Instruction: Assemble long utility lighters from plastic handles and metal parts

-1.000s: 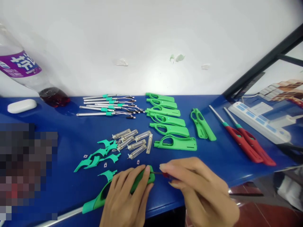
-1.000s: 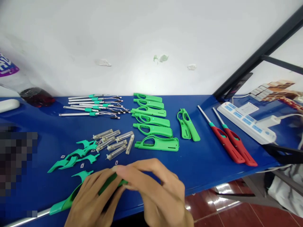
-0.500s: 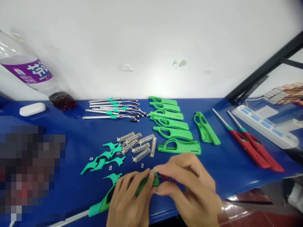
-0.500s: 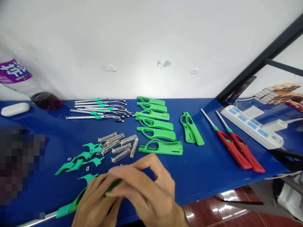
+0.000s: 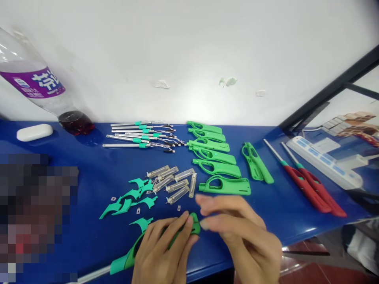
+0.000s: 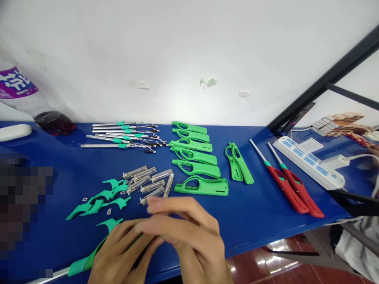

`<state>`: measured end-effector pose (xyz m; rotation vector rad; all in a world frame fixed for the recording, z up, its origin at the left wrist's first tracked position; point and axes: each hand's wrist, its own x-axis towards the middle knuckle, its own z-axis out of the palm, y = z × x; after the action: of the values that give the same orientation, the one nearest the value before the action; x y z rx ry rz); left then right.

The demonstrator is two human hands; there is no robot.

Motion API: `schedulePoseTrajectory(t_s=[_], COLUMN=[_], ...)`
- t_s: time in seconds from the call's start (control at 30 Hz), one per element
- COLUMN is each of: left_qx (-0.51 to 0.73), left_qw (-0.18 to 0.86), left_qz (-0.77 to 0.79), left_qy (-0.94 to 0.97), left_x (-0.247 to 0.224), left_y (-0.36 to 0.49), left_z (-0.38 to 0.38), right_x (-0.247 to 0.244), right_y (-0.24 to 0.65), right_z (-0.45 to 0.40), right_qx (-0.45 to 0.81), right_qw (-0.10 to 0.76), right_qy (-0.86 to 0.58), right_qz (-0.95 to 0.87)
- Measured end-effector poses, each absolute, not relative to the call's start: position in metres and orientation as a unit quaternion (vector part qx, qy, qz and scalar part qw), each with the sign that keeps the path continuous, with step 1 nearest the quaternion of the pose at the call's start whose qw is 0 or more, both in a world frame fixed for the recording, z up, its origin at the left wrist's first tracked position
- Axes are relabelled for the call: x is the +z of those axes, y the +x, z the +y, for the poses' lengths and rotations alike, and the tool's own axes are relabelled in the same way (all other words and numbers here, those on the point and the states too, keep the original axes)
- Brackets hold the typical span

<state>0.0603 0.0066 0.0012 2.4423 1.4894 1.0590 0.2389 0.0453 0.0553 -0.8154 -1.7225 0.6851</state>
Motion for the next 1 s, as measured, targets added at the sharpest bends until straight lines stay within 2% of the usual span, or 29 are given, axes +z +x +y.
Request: schedulePoseTrajectory(t_s=[0.07,0.17,0.23,0.37,0.43,0.53,0.6,0.7,0.77,0.87,1.0], left_qx=[0.35,0.357,0.361,0.363,0.357,0.35,0.353,0.362,0.361,0.358,0.348], left_qw=[0.048,0.041,0.039,0.034,0.029,0.024,0.023,0.028,0.032,0.026,0.024], left_qz=[0.488,0.487,0.489,0.492,0.493,0.492,0.493,0.495,0.495,0.498,0.498], left_qy=[0.798,0.796,0.793,0.79,0.793,0.797,0.795,0.79,0.79,0.79,0.794], left_x=[0.001,-0.001,-0.003,-0.005,-0.005,-0.003,-0.002,-0.001,-0.001,0.0,0.001], left_y=[0.061,0.062,0.063,0.064,0.064,0.063,0.063,0.064,0.065,0.065,0.064], left_z=[0.006,0.006,0.006,0.005,0.006,0.006,0.007,0.007,0.007,0.007,0.006], right_x=[0.056,0.058,0.061,0.064,0.062,0.059,0.061,0.064,0.063,0.059,0.063], right_y=[0.238,0.238,0.242,0.25,0.249,0.247,0.248,0.254,0.255,0.25,0.248], right_z=[0.044,0.043,0.042,0.04,0.04,0.038,0.036,0.034,0.034,0.035,0.034], right_qx=[0.284,0.181,0.144,0.229,0.241,0.162,0.152,0.202,0.216,0.17,0.142], right_qw=[0.545,0.583,0.561,0.469,0.482,0.519,0.479,0.431,0.459,0.51,0.457], right_qy=[-0.335,-0.377,-0.406,-0.408,-0.383,-0.397,-0.428,-0.427,-0.394,-0.373,-0.41], right_qz=[-0.714,-0.697,-0.706,-0.75,-0.75,-0.74,-0.751,-0.769,-0.766,-0.756,-0.777])
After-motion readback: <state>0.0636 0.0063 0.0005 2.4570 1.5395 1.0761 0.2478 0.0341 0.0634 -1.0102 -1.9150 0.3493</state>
